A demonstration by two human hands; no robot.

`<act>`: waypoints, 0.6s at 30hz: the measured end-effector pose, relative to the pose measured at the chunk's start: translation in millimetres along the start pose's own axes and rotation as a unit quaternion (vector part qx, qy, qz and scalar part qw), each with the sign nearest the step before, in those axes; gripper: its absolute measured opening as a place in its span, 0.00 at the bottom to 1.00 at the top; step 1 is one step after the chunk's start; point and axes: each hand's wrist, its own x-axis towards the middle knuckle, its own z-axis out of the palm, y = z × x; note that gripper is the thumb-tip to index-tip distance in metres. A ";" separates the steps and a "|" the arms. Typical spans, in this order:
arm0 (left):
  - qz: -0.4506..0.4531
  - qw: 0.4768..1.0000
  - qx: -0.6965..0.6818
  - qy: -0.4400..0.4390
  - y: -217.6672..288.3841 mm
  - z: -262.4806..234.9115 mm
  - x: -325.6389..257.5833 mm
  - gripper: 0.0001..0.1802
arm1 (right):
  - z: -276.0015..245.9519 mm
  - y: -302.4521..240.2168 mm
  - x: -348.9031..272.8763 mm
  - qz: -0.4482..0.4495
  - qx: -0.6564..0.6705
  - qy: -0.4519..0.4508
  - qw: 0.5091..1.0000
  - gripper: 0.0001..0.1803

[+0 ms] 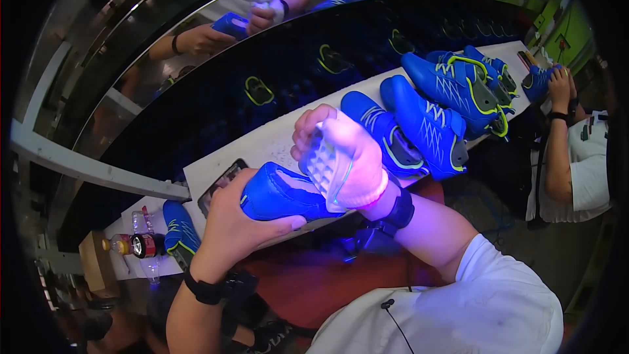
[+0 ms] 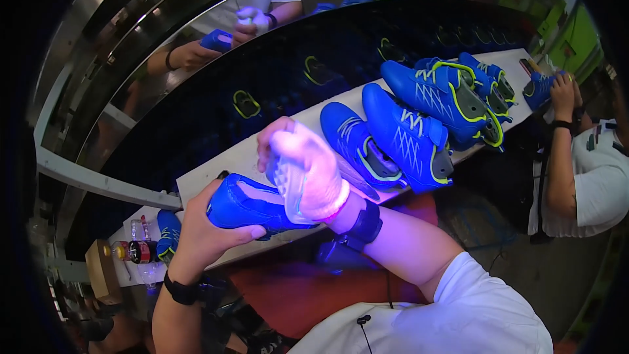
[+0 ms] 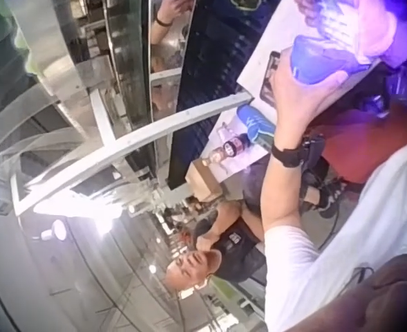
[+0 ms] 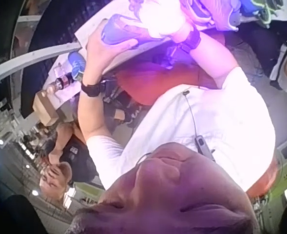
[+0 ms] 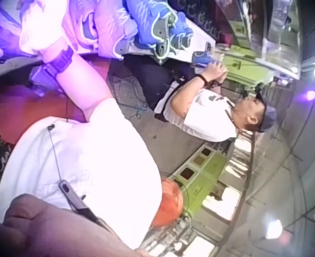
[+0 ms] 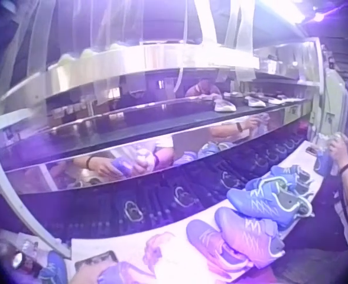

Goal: Inspecting and cleaning shoe components on a production line.

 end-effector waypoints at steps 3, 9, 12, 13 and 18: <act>-0.029 0.995 -0.087 0.027 -7.9 8.5 -5.7 0.36 | 7.1 4.4 15.6 0.062 -0.022 -0.036 0.997 0.12; -0.045 0.995 -0.053 0.070 6.8 18.4 4.6 0.36 | 26.4 -16.0 26.0 0.142 -0.317 -0.136 0.928 0.13; 0.014 0.997 0.030 0.070 18.8 24.2 19.1 0.39 | 17.6 -31.6 18.7 0.088 -0.334 -0.154 0.926 0.14; 0.028 0.994 0.092 0.053 25.4 25.7 23.9 0.41 | 16.4 -39.3 15.5 0.044 -0.388 -0.151 0.908 0.14; 0.159 0.926 0.341 -0.016 51.2 39.2 20.0 0.55 | 11.4 -66.2 -18.5 0.033 -0.340 -0.146 0.929 0.32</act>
